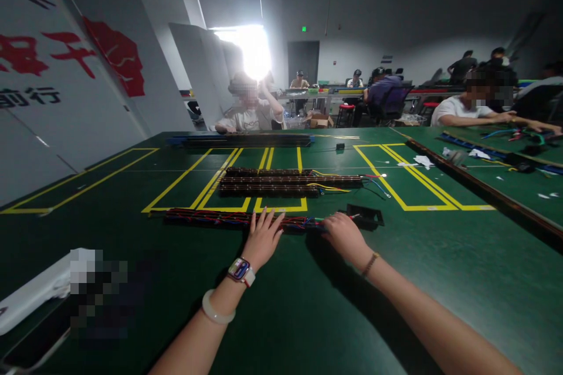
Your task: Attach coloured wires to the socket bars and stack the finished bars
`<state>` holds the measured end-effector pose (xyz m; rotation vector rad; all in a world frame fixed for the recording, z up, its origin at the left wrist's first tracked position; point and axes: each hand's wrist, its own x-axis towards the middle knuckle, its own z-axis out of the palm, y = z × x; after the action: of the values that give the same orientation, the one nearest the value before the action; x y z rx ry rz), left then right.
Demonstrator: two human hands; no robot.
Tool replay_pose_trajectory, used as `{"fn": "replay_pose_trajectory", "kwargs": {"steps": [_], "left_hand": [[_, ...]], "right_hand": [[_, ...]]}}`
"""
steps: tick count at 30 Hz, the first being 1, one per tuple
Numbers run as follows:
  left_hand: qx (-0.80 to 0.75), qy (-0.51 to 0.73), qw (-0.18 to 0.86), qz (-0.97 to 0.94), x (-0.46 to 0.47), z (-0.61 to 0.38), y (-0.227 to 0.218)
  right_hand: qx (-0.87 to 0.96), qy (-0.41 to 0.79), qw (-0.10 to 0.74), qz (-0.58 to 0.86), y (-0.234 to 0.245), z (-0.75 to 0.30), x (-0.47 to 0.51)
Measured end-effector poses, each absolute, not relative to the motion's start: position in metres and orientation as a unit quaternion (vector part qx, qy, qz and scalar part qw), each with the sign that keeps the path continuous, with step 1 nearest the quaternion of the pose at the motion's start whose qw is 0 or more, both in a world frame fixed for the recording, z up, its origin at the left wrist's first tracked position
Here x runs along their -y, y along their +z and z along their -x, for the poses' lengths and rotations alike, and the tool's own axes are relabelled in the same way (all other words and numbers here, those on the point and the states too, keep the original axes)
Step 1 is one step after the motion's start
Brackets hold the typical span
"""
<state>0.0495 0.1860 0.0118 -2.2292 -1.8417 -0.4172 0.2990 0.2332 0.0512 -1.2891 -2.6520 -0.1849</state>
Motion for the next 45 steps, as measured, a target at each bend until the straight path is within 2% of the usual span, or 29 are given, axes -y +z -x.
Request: {"fn": "replay_pose_trajectory", "kwargs": {"steps": [7,13,27,31,36,45], "left_hand": [[0.637,-0.203,0.121,0.734,-0.186,-0.034,0.009],[0.641,-0.192,0.128,0.732,-0.183,-0.012,0.013],[0.637,-0.138,0.138,0.746,-0.233,0.027,0.018],[0.623,-0.119,0.129,0.762,-0.262,0.03,0.019],[0.594,-0.089,0.114,0.792,-0.293,0.038,0.026],[0.553,-0.08,0.1,0.823,-0.306,0.054,0.027]], "right_hand": [[0.905,-0.084,0.137,0.394,0.068,-0.247,-0.224],[0.911,-0.053,0.05,0.406,0.053,-0.217,-0.252],[0.873,-0.082,0.043,0.479,0.055,-0.287,-0.319],[0.884,-0.08,0.089,0.451,0.067,-0.291,-0.337],[0.907,-0.037,0.147,0.393,0.086,-0.251,-0.366],[0.92,0.018,0.088,0.381,0.068,-0.162,-0.441]]}}
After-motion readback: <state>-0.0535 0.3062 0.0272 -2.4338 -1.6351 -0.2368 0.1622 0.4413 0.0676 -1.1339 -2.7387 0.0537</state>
